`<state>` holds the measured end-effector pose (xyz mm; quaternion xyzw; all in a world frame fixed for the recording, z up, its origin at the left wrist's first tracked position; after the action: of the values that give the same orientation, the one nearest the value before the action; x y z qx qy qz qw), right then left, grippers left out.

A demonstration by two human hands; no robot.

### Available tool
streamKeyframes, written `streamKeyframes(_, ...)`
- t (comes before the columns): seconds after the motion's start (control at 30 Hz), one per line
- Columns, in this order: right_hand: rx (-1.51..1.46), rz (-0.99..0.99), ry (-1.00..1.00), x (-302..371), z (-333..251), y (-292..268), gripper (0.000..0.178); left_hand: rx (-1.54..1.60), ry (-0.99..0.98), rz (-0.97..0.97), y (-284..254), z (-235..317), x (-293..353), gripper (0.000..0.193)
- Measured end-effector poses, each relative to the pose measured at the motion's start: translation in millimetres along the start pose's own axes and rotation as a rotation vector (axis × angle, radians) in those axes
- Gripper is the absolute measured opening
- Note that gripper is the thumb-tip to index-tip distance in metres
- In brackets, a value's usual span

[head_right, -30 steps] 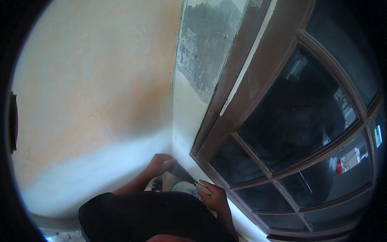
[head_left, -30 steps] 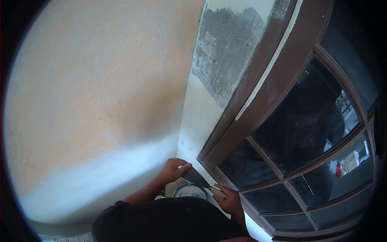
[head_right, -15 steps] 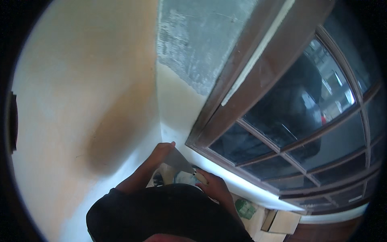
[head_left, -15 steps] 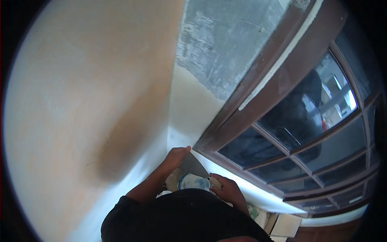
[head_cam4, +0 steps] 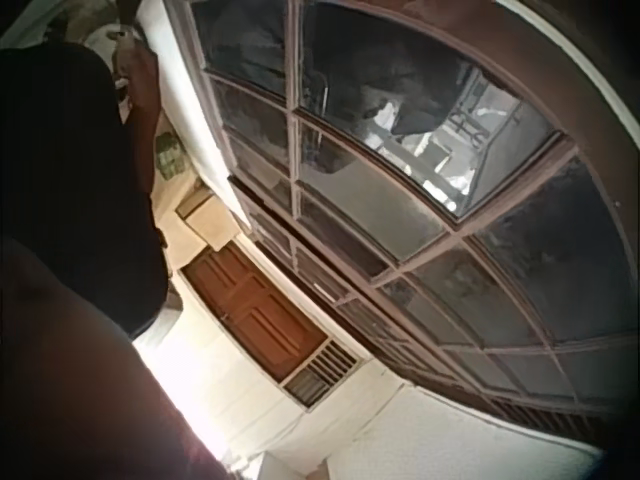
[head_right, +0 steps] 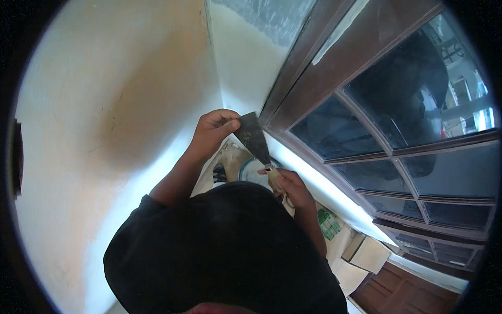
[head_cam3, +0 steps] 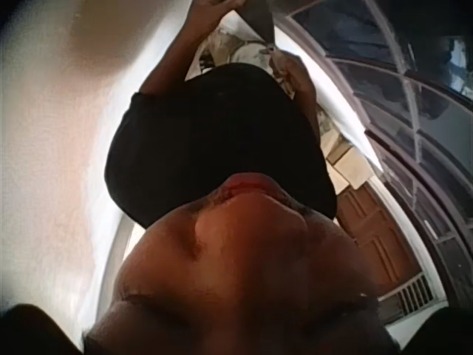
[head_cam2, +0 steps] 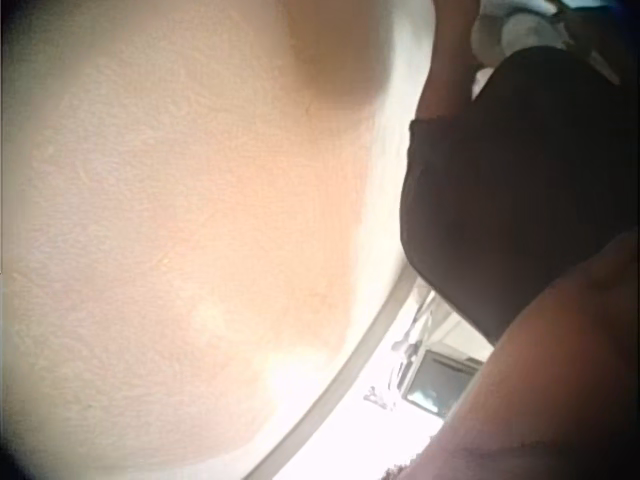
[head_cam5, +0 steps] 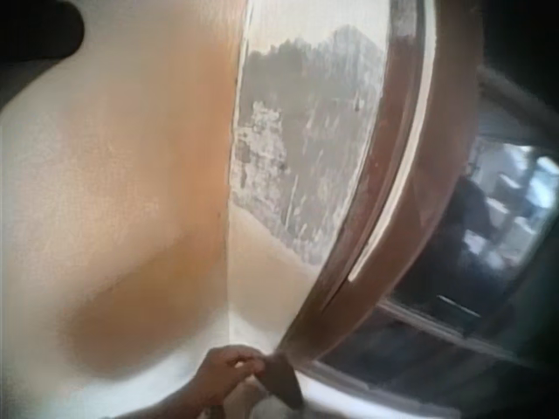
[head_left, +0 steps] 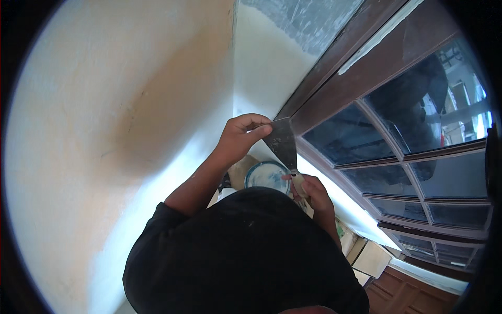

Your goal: Applying and smoothing putty or plaster around window frame joints and wall corners with a putty knife.

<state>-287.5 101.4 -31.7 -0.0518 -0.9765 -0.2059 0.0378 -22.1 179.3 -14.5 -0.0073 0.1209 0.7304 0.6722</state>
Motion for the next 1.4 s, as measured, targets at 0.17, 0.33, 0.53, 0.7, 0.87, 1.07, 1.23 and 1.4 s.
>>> streamKeyframes(0.17,0.022,0.281,0.075,4,15,-11,0.057,0.065,-0.04,0.227,17,5,17,0.017)
streamKeyframes(0.33,0.261,0.199,0.049,7,4,-26,0.038,0.102,-0.097,0.188,24,10,25,0.024)
streamKeyframes(0.53,0.259,0.244,-0.002,15,0,-32,0.031,0.09,-0.131,0.08,30,15,18,0.029)
streamKeyframes(0.7,0.21,0.413,0.005,28,-3,-42,0.028,-0.71,-0.117,0.072,58,32,-3,0.05)
streamKeyframes(0.87,0.267,0.441,0.068,44,3,-51,0.027,-0.839,-0.222,0.021,37,11,-19,0.062)
streamKeyframes(1.07,0.307,0.536,0.04,55,11,-61,0.026,-1.291,-0.023,0.1,71,7,-37,0.021)
streamKeyframes(1.23,0.292,0.531,0.045,54,9,-51,0.026,-0.606,0.001,0.175,39,-6,-42,0.026)
streamKeyframes(1.4,0.161,0.579,-0.046,51,7,-42,0.026,-0.563,-0.071,0.075,30,-8,-24,0.029)
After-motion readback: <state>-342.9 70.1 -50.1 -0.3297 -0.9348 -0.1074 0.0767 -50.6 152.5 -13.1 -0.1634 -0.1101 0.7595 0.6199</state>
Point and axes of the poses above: each hand's wrist, its own x-axis away from the middle knuckle, its own y-axis out of the palm, z = x × y, the point moved 1 cm from there along -x, towards the middle knuckle, and after that the axes turned 15 degrees about -z, right-handed, at the moved point
